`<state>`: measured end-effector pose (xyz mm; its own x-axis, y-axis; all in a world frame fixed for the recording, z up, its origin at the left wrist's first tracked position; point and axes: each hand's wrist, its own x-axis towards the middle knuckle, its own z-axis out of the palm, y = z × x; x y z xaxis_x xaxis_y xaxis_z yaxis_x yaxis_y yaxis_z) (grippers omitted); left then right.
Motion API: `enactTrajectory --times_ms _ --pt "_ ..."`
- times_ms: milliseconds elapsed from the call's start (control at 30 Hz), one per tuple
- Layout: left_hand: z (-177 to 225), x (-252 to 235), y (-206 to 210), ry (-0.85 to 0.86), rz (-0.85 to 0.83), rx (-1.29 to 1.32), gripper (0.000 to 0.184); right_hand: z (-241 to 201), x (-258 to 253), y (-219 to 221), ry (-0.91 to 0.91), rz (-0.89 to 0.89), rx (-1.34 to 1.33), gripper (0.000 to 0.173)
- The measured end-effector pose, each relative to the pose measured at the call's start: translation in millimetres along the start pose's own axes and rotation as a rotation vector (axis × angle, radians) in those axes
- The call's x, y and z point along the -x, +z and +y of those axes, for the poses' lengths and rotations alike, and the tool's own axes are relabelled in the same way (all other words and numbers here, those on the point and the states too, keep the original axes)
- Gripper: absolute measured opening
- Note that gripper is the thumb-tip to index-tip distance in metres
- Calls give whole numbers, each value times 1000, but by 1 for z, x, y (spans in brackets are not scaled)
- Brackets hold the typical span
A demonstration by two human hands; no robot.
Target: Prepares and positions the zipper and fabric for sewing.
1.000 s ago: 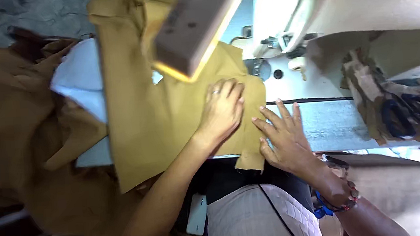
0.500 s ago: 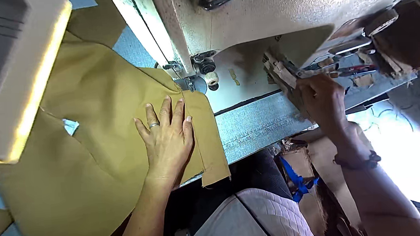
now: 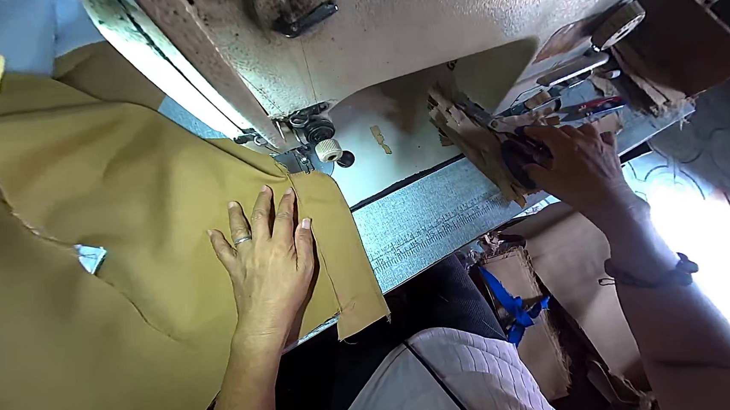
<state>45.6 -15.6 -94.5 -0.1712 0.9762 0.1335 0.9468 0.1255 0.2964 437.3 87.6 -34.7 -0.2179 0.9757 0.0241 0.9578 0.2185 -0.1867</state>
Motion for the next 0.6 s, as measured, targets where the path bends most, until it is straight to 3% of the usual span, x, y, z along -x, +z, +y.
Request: enactTrajectory --times_ms 233,367,500,600 --pt "0 1 -1 -5 -2 8 58 32 -39 -33 -11 -131 -85 47" --pt "0 1 0 -3 3 10 60 52 -40 -12 -95 -65 -106 34" --pt "0 2 -1 -9 9 12 58 27 -23 -1 -152 174 -203 26" --pt "0 1 -2 -7 -1 10 58 12 -18 5 -185 127 -181 22"
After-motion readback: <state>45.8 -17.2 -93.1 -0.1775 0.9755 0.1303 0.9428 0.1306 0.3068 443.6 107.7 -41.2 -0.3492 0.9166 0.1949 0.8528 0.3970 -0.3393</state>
